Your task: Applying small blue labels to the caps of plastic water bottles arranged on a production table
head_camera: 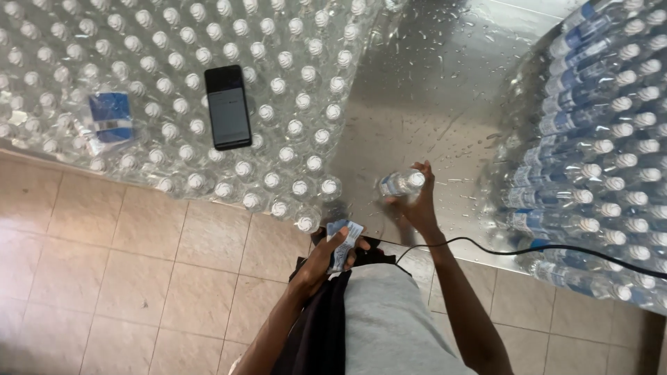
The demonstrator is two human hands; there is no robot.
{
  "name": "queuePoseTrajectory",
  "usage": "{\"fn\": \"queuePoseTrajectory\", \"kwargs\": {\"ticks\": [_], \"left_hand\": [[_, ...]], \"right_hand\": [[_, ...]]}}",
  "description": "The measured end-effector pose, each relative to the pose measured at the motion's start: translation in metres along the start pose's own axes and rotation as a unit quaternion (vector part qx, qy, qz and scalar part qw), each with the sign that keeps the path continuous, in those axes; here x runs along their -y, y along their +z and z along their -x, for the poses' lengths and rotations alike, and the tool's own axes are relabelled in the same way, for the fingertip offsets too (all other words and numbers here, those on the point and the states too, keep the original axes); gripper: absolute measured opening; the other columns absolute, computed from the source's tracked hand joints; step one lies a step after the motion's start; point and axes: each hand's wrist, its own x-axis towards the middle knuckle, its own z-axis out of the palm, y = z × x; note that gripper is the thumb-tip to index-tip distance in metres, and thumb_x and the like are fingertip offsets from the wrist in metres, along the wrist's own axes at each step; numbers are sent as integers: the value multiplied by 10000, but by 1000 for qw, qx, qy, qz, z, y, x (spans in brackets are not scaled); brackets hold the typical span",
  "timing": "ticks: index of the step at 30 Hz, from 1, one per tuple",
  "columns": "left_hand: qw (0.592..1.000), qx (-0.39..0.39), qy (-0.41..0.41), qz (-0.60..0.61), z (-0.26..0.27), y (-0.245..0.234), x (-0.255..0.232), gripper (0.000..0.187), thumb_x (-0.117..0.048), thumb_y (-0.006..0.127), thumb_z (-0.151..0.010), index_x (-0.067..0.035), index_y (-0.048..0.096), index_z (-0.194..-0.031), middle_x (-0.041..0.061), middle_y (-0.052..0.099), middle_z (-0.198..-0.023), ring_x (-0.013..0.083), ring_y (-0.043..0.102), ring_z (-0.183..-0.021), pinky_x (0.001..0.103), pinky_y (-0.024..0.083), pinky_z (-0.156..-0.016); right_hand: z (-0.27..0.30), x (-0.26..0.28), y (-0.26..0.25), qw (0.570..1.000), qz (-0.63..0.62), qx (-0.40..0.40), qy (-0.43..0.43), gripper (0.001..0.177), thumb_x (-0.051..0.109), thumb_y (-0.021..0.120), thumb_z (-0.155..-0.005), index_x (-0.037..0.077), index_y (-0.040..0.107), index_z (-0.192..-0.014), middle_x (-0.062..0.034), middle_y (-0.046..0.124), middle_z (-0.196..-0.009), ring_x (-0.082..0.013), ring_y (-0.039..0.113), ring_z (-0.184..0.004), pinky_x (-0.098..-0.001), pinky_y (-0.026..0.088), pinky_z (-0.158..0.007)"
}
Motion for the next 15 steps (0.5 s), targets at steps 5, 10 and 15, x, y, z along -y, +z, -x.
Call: {"fn": "queuePoseTrajectory", "kwargs": {"ticks": [5,10,15], "left_hand": [[996,57,-65,11,-14,-17,17,695,-550,594,-1026,42,663,-1383,188,809,-1022,173,671,-669,290,537,-588],[987,-39,-83,-129,-14,-6,15,620,-478,503,-1056,-1,648,-1424,174,814,-1098,140,534,-580,278,420,-521],[987,12,-103,-123,-28,-12,28,702,-500,560,-1031,6,619,-1515,137,780,-1076,118,565,-604,251,440,-526]], "right_hand": [[11,28,11,981,76,-59,168,1089,394,936,-821,15,311,-1628,-266,482,-1554,-467,524,-1432,-550,440,-1203],[46,17,-13,952,135,-117,248,998,429,906,-822,111,386,-1612,-202,501,-1567,-396,557,-1396,-497,523,-1118],[78,68,-84,901,226,-261,261,945,457,849,-920,41,354,-1609,-241,482,-1449,-353,488,-1270,-524,573,-1007]]}}
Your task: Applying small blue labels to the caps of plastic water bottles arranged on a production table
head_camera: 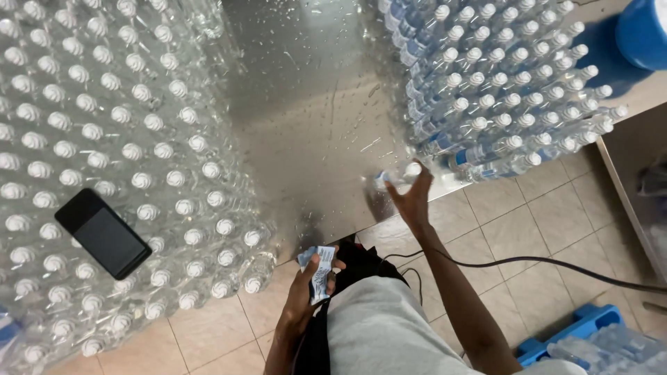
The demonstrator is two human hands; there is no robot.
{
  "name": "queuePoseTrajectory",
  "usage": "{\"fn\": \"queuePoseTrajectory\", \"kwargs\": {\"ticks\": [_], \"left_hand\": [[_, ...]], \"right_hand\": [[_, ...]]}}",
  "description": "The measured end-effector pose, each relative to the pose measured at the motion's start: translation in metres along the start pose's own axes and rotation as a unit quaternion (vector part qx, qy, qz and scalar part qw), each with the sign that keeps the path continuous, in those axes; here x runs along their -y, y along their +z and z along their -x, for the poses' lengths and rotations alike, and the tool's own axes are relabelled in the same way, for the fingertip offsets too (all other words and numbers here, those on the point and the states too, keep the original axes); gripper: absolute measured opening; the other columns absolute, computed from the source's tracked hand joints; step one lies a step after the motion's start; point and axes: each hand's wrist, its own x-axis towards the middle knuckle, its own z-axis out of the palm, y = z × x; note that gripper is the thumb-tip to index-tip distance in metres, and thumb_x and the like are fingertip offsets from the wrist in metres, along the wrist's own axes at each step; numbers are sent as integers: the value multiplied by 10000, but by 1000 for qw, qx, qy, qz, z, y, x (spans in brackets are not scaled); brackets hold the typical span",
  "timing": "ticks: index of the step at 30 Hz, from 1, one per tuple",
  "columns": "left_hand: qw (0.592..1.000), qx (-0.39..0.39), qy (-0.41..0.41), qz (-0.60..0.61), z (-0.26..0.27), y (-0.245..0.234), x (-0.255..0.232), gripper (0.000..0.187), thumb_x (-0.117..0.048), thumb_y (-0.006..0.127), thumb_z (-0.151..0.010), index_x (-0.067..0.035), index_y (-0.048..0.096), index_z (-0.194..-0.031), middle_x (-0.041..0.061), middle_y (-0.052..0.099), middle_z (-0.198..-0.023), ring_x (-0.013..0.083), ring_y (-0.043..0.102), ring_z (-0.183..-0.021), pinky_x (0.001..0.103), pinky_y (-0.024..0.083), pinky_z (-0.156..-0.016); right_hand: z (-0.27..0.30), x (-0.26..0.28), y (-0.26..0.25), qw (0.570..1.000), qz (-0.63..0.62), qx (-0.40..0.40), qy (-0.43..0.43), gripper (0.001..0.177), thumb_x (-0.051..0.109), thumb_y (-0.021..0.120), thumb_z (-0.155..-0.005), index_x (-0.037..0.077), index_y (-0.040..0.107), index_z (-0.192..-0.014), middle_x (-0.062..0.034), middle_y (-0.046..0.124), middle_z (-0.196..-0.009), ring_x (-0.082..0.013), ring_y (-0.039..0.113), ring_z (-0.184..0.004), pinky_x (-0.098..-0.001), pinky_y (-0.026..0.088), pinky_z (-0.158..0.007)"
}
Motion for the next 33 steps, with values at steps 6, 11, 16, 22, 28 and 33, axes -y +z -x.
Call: {"fn": "queuePoseTrajectory", "kwargs": {"ticks": [6,11,16,22,28,33], "left_hand": [[1000,10,-20,-21,-10,19,-1,714,-524,526,-1032,-14,604,-1526,149,773,-1113,123,546,-618,273,434,-555],[1000,-20,2,-8,-20,36,2,675,-500,552,-1029,11,654,-1458,166,788,-1093,132,542,-587,273,431,-529],[999,-48,14,-11,-19,60,6,685,-502,531,-1049,-15,621,-1522,116,791,-1137,100,575,-628,249,461,-553],[987,-49,97,122,-15,76,29,636,-428,656,-1102,147,648,-1371,254,790,-1142,172,710,-637,276,551,-524],[981,-70,137,119,12,101,23,586,-446,581,-1154,113,719,-1267,215,794,-1070,155,696,-656,261,546,-567],[967,-148,175,113,42,114,28,738,-547,570,-1037,25,620,-1501,100,768,-1108,69,589,-688,195,448,-612]], "right_hand": [[-35,-87,-70,976,138,-81,146,1207,584,877,-900,-99,246,-1669,-303,610,-1486,-436,686,-1194,-567,597,-916],[-40,-129,-73,980,108,-160,57,1102,197,925,-1024,94,113,-1761,-66,610,-957,-252,619,-853,-460,565,-814],[-11,-129,-57,982,23,-188,-24,1177,-140,879,-1035,167,3,-1760,-131,648,-1171,-235,684,-849,-365,598,-699],[-2,-93,17,997,-4,59,-53,668,281,870,-1040,35,562,-1580,-144,720,-995,-393,730,-774,-451,605,-668],[0,69,99,816,-91,555,-131,875,369,881,-907,76,471,-1622,-202,644,-1516,-469,610,-1391,-583,530,-1141],[39,105,203,734,-178,550,-356,1047,550,777,-956,16,247,-1685,-274,296,-1747,-447,349,-1604,-556,361,-1280]]}}
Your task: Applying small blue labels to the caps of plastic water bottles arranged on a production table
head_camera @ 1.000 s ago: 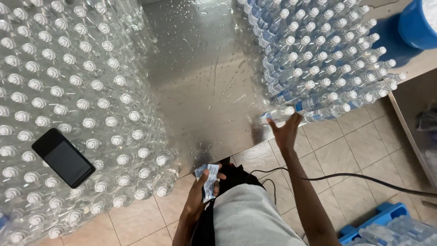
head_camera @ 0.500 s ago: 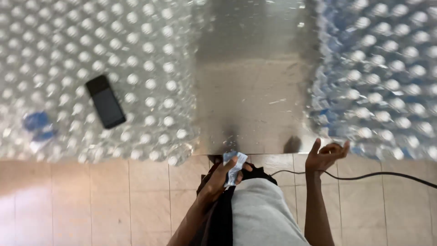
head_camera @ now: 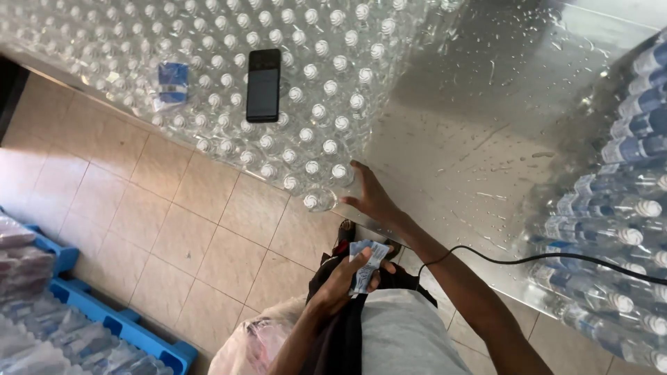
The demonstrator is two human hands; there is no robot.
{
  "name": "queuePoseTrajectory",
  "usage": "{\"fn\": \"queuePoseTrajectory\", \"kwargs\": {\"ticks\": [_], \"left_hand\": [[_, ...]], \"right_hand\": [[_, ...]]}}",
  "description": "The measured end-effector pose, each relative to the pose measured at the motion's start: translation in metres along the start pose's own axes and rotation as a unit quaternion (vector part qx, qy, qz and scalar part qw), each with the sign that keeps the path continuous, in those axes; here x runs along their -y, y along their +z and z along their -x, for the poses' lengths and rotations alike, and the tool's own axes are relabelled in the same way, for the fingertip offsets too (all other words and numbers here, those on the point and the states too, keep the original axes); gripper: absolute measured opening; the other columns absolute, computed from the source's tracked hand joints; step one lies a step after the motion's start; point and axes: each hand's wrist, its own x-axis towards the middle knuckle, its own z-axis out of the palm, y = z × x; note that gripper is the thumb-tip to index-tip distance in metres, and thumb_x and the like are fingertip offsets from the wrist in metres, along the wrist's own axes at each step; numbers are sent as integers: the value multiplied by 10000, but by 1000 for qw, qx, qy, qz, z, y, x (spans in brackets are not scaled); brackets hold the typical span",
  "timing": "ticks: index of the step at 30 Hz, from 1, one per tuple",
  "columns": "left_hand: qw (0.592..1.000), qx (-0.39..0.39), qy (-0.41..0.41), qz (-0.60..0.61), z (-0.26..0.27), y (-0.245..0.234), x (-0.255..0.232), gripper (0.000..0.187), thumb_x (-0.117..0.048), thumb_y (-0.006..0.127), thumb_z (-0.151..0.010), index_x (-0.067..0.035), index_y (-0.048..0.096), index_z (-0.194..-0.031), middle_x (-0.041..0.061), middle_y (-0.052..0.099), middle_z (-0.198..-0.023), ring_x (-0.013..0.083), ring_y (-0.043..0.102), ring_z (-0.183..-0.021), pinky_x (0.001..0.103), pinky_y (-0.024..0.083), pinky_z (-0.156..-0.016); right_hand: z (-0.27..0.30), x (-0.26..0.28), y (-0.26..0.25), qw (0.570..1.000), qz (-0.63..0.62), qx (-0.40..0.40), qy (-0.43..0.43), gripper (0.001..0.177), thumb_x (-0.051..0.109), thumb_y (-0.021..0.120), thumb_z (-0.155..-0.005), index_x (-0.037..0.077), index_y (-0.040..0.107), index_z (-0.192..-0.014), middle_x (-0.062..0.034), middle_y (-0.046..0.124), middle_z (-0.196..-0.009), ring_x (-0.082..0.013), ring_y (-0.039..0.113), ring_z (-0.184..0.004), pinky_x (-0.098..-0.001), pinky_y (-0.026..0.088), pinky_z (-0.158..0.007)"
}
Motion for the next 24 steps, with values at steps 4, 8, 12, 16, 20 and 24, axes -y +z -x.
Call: {"fn": "queuePoseTrajectory", "kwargs": {"ticks": [4,8,12,16,20,24], "left_hand": [[999,-17,40,-13,7,-8,-5,655,-531,531,-1065,-10,635,-1449,99,778,-1085,90,581,-684,237,448,-606],[999,-7,33,5,-3,-13,-14,615,-536,535,-1065,-43,613,-1424,124,774,-1134,109,623,-710,245,515,-632],[998,65,18,16,-19,-20,-22,644,-531,553,-1077,-28,597,-1477,122,774,-1179,105,674,-758,227,545,-672],[996,92,-4,-5,-31,-18,-37,564,-524,532,-1094,-68,583,-1422,142,774,-1197,124,681,-773,240,529,-667],[990,129,-38,51,-41,-11,-55,624,-533,610,-1129,73,743,-1200,199,775,-857,186,721,-644,263,581,-579],[986,158,-52,21,-54,-13,-54,663,-556,596,-1110,77,718,-1267,211,794,-999,169,725,-701,266,600,-607]], "right_hand": [[-3,-23,28,995,58,-78,-33,773,396,699,-1076,35,315,-1641,-239,478,-1547,-429,593,-1356,-505,586,-1002],[19,-17,14,985,108,-137,7,761,307,798,-983,8,388,-1551,-238,543,-1454,-430,672,-1217,-480,638,-848],[60,-5,-11,964,60,-170,197,790,383,827,-927,87,398,-1520,-217,671,-1353,-444,741,-1113,-519,654,-788],[93,20,-44,939,35,-194,282,904,426,803,-923,38,350,-1603,-215,636,-1458,-411,710,-1213,-497,637,-874],[121,47,-77,943,72,-269,184,888,443,799,-956,39,335,-1596,-207,374,-1464,-463,510,-1383,-529,505,-1181],[137,120,-117,939,39,-296,173,792,374,942,-852,102,570,-1496,-105,496,-1282,-329,635,-1196,-458,542,-1113]]}}
